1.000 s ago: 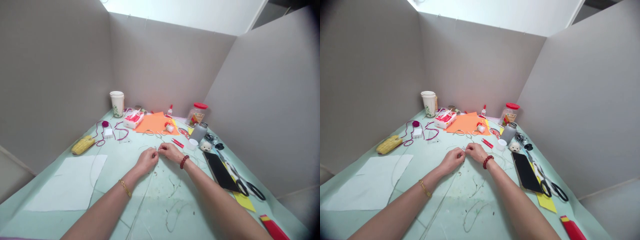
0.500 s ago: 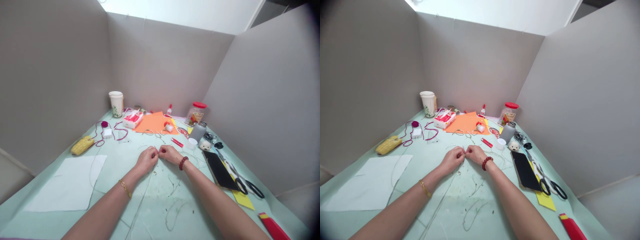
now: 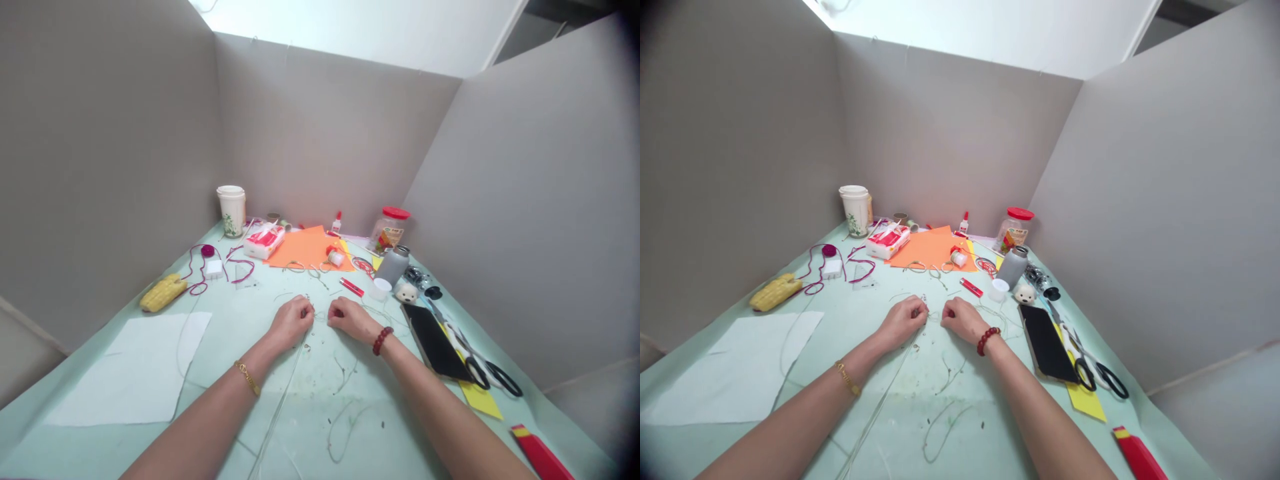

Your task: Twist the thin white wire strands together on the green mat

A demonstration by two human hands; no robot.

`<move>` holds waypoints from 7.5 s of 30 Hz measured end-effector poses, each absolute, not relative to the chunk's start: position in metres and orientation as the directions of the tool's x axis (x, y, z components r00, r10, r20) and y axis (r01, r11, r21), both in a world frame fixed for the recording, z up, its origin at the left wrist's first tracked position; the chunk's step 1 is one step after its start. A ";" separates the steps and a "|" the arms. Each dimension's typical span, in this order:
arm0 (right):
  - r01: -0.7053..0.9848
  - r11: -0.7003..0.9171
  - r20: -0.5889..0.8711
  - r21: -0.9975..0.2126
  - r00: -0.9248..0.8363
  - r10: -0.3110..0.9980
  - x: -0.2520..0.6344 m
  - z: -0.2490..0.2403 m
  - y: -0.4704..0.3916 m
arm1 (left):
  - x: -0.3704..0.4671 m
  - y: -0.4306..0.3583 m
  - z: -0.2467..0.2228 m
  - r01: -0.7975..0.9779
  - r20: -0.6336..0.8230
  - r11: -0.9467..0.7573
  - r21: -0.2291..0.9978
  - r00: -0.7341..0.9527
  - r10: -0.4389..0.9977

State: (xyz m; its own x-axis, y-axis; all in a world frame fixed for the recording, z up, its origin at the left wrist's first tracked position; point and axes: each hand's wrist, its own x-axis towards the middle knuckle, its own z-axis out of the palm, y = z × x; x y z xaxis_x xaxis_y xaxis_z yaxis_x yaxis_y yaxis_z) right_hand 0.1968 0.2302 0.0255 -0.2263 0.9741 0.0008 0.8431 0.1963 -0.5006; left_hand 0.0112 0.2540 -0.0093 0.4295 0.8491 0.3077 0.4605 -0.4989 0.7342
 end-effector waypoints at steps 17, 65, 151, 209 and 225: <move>0.950 0.154 -0.028 -0.273 -0.167 0.986 0.233 0.033 0.179 | 0.010 0.254 -0.011 0.450 0.313 -0.509 0.734 0.441 0.841; 0.685 0.213 0.122 -0.696 -0.180 0.976 0.165 0.009 0.240 | 0.009 0.253 -0.008 0.557 0.225 -0.431 0.710 0.400 0.889; 0.941 -0.021 0.128 -0.338 0.068 0.989 0.184 0.013 0.238 | 0.011 0.227 0.009 0.537 -0.193 0.037 0.843 0.237 0.952; 0.767 0.087 0.147 -0.636 0.010 0.989 0.152 0.006 0.226 | 0.005 0.235 0.003 0.330 -0.214 0.090 0.940 0.364 0.907; 0.669 -0.166 -0.066 -0.725 0.172 0.983 0.138 0.004 0.236 | 0.005 0.214 0.023 0.682 -0.096 -0.213 0.700 0.385 0.918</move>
